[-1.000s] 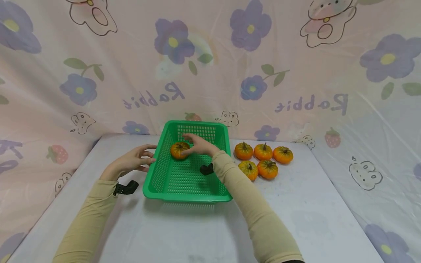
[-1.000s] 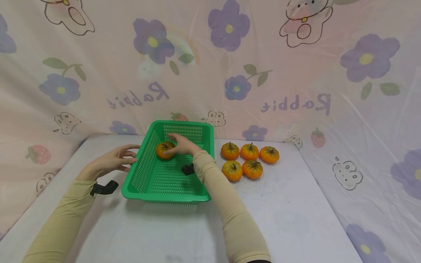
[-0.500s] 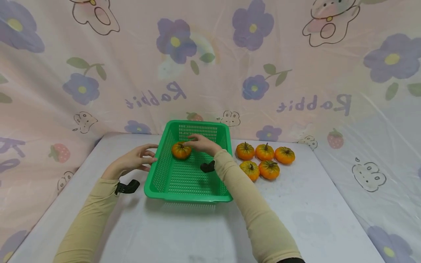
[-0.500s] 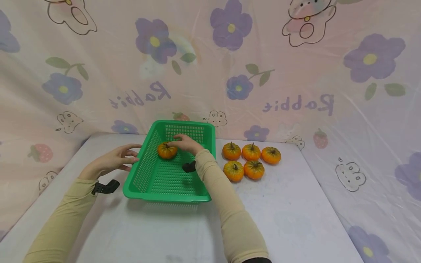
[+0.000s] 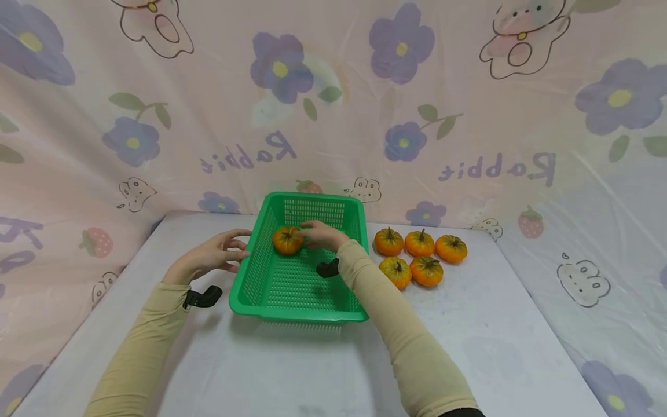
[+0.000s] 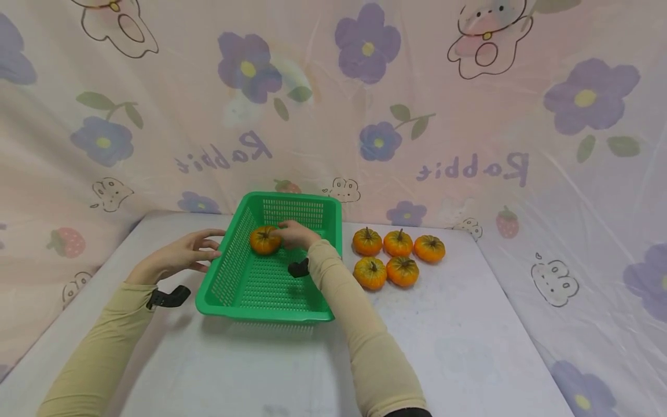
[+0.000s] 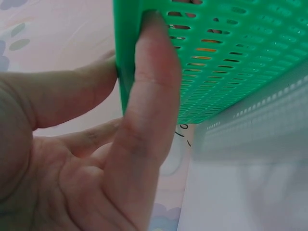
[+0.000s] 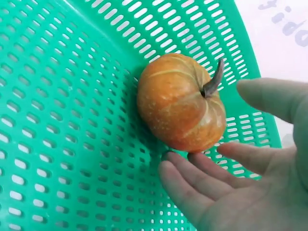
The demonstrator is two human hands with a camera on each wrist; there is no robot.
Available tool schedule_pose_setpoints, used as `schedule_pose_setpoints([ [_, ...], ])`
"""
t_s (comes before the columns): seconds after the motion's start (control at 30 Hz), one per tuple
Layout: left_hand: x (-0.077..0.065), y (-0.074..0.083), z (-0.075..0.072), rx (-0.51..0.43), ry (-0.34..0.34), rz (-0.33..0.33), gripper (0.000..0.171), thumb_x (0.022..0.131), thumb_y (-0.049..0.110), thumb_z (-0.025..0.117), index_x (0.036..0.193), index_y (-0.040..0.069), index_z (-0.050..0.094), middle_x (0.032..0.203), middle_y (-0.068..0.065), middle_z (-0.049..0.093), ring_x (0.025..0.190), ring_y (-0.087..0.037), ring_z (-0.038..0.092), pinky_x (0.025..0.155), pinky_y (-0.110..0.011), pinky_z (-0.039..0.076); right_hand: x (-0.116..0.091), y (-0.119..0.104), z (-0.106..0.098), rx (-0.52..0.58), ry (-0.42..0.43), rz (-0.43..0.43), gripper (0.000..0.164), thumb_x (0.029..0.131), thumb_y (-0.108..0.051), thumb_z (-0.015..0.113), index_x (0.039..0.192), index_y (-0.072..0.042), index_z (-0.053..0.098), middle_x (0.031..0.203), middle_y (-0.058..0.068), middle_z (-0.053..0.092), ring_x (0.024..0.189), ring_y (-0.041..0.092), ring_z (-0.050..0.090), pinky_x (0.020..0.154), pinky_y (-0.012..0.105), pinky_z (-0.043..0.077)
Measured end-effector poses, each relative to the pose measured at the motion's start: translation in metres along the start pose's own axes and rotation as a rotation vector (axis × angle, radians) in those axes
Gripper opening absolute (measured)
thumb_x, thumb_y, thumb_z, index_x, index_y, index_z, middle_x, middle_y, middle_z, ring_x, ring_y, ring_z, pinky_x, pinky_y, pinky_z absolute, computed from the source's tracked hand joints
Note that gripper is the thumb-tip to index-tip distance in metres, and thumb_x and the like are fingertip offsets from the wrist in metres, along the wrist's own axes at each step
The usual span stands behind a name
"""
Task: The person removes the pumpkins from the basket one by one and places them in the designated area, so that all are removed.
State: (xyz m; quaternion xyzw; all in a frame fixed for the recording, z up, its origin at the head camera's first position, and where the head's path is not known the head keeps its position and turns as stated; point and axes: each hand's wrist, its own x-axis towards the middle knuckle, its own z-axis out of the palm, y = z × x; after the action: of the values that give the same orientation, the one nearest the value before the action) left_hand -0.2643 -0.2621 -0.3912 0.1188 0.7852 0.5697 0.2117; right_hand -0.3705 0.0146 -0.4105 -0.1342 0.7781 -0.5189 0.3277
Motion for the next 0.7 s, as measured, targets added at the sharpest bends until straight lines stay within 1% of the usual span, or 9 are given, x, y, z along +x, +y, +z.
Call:
schedule_pose_setpoints([
  [0.17,0.0004,0.0000,0.0007,-0.001,0.007,0.000,0.067,0.097,0.011,0.058,0.151,0.005,0.019,0.114,-0.022,0.050,0.090,-0.023,0.062,0.076,-0.039,0.057,0.0015,0.0027,0.0022,0.012,0.021,-0.003,0.060,0.098,-0.018,0.056,0.149,0.000,0.028,0.144,0.022,0.037,0.121,0.035,0.050,0.098,0.043,0.045],
  [0.33,-0.0002,0.0004,0.0009,0.008,0.008,-0.003,0.067,0.097,0.012,0.059,0.151,0.005,0.019,0.115,-0.021,0.051,0.091,-0.023,0.061,0.076,-0.040,0.057,-0.0018,0.0028,0.0063,-0.010,0.015,-0.018,0.055,0.096,-0.014,0.060,0.143,0.001,0.036,0.132,0.023,0.047,0.111,0.033,0.056,0.095,0.043,0.048],
  [0.5,-0.0001,0.0003,0.0004,0.018,0.008,-0.002,0.067,0.097,0.013,0.059,0.151,0.005,0.020,0.115,-0.021,0.050,0.091,-0.023,0.060,0.076,-0.039,0.057,-0.0046,0.0020,0.0087,-0.033,0.014,-0.031,0.052,0.094,-0.013,0.063,0.138,0.001,0.040,0.125,0.019,0.049,0.104,0.028,0.059,0.092,0.041,0.050],
  [0.63,0.0001,0.0005,0.0000,0.021,0.009,-0.002,0.067,0.097,0.013,0.059,0.151,0.005,0.020,0.116,-0.022,0.050,0.092,-0.023,0.059,0.077,-0.041,0.056,-0.0055,0.0009,0.0095,-0.049,0.010,-0.041,0.051,0.093,-0.012,0.064,0.136,0.001,0.041,0.125,0.019,0.048,0.101,0.027,0.060,0.090,0.040,0.051],
  [0.7,-0.0001,0.0011,-0.0001,0.023,0.010,-0.004,0.067,0.097,0.013,0.059,0.151,0.005,0.020,0.117,-0.022,0.049,0.092,-0.023,0.059,0.077,-0.041,0.056,-0.0060,0.0003,0.0100,-0.083,0.005,-0.048,0.051,0.093,-0.013,0.064,0.137,0.001,0.041,0.125,0.020,0.048,0.100,0.027,0.060,0.090,0.040,0.051],
])
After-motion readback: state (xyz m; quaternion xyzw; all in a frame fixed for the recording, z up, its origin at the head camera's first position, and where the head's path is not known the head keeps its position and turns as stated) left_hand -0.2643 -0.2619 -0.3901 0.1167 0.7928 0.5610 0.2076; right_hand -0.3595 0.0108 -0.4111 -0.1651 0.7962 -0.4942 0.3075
